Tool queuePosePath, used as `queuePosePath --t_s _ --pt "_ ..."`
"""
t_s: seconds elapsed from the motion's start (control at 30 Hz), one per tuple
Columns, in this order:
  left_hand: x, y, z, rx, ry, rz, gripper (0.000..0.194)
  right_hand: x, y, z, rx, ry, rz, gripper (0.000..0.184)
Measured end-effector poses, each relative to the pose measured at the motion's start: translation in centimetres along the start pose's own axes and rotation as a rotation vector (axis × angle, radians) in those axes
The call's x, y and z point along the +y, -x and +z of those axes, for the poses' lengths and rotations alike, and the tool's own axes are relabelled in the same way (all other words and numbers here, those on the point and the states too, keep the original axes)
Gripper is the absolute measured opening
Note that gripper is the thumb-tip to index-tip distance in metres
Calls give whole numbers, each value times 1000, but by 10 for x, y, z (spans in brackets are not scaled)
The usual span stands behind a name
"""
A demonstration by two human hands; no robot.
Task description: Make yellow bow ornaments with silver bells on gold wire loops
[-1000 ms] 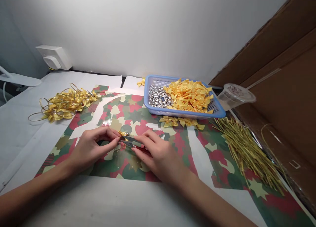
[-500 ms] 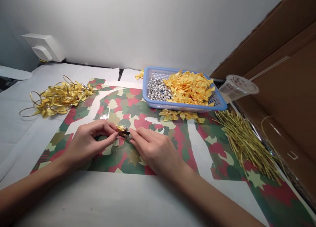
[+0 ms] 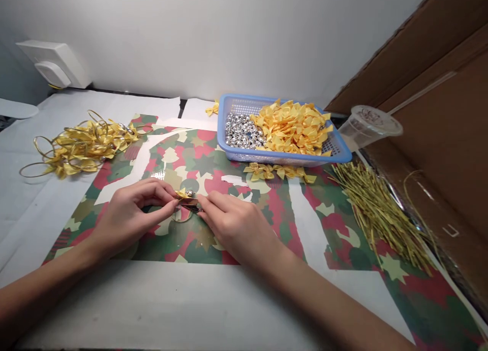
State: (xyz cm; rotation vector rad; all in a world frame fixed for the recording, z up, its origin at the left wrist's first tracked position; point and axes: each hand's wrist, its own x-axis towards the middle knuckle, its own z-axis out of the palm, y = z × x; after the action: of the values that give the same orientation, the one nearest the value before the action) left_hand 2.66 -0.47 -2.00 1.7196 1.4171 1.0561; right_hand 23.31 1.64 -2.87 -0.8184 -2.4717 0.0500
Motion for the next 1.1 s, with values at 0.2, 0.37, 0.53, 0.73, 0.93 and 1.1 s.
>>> queuePosePath --t_s 0.2,0.37,0.53,0.73,0.93,1.1 --pt "-1 1 -1 6 5 -20 14 -1 -1 -1 -7 -14 13 27" --pt "-1 2 -1 2 5 -26 14 -1 -1 -2 39 -2 20 26" --pt "0 1 -1 2 -1 -32 14 -1 -3 -3 100 12 -10 24" --pt "0 1 -1 -8 -5 -76 12 -2 -3 0 115 43 -29 23" --pt "1 2 -1 -17 -19 -107 11 -1 -2 2 122 67 -54 24" --pt "3 3 0 -18 -36 -97 13 0 1 5 121 46 -52 20"
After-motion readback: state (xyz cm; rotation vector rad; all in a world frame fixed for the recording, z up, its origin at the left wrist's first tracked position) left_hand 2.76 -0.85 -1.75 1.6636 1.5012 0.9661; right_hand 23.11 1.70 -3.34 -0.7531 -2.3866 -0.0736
